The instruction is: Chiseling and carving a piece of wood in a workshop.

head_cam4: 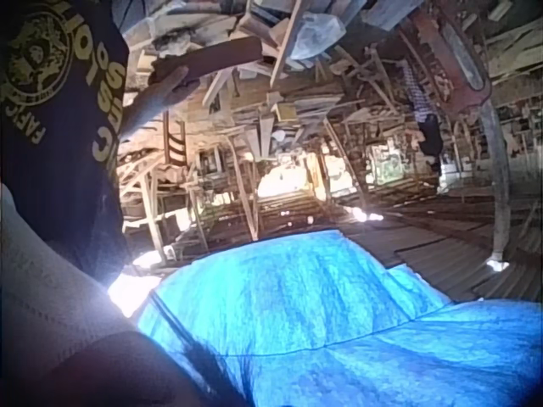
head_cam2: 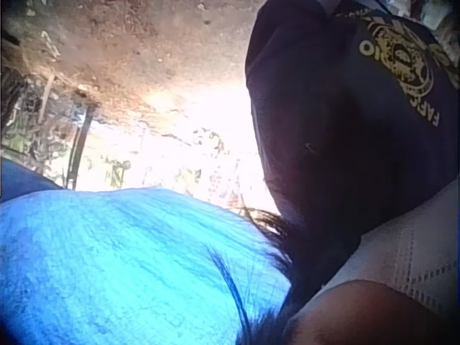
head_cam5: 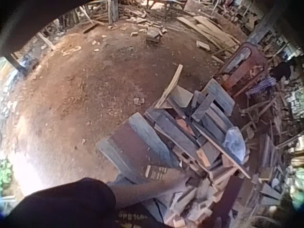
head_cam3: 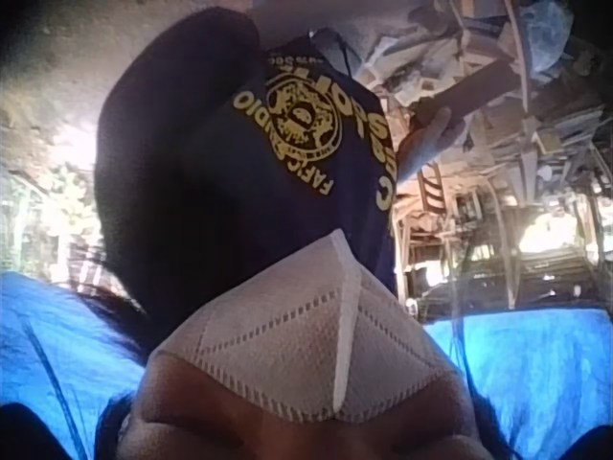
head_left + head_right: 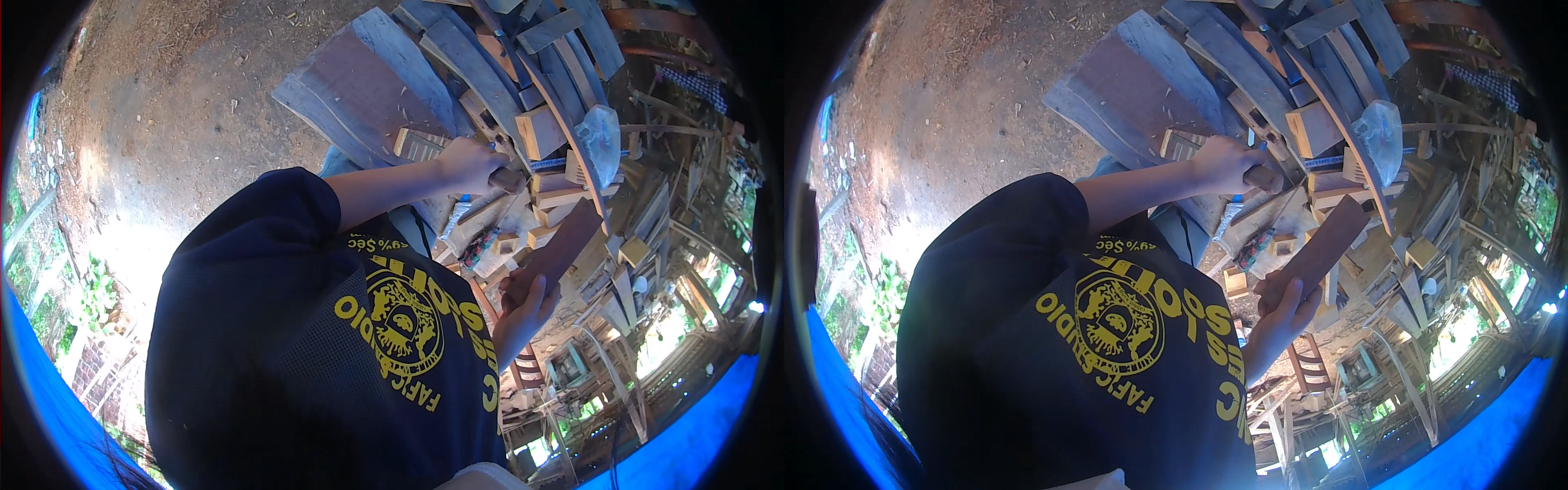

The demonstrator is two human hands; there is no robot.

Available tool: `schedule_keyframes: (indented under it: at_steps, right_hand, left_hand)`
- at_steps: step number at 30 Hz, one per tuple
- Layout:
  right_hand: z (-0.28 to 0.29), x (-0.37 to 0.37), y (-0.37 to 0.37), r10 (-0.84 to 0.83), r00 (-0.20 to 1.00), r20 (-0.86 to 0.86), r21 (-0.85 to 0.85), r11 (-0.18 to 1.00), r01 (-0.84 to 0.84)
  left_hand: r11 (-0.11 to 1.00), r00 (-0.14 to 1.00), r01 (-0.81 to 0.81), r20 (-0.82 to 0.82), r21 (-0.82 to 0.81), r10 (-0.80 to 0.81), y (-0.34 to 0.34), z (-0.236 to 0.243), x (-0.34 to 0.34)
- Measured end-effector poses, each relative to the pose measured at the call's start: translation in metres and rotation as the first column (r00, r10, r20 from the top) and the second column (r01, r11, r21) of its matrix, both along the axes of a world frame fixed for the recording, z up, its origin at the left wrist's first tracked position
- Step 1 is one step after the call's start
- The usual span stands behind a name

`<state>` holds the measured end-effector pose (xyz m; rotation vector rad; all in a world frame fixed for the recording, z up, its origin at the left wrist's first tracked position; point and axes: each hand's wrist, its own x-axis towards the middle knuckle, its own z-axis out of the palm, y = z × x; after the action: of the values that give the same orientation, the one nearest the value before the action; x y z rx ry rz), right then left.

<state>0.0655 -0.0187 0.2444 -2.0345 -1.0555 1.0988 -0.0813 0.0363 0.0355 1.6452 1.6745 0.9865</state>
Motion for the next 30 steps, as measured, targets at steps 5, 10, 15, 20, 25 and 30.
schedule_keyframes:
  at_steps: [5,10,15,20,25,30]
  right_hand:
    - [0.001,-0.002,-0.001,0.015,1.000,0.024,0.019,1.000,-0.015]
    - [0.009,0.009,0.009,0.010,0.999,0.032,0.172,0.985,-0.015]
    - [0.012,0.018,0.019,0.004,0.999,0.046,0.215,0.976,-0.014]
    - [0.007,0.011,0.016,0.016,0.999,0.033,0.162,0.987,-0.021]
    - [0.004,0.004,0.016,0.038,0.999,0.002,0.138,0.990,-0.038]
    - [0.001,0.004,0.020,0.054,0.998,0.012,0.126,0.991,-0.055]
  left_hand:
    - [0.996,1.000,-0.008,0.002,-0.085,0.008,0.001,-0.002,-0.004]
    - [1.000,1.000,-0.005,0.008,-0.017,0.005,0.000,-0.003,-0.003]
    - [1.000,1.000,0.011,0.013,-0.006,-0.011,0.002,-0.002,0.006]
    - [1.000,0.999,0.024,0.021,-0.010,-0.024,0.003,-0.004,0.005]
    - [0.999,0.999,0.038,0.001,-0.017,-0.038,0.003,-0.004,0.003]
    - [0.999,0.999,0.036,0.010,-0.022,-0.036,0.004,-0.003,0.003]
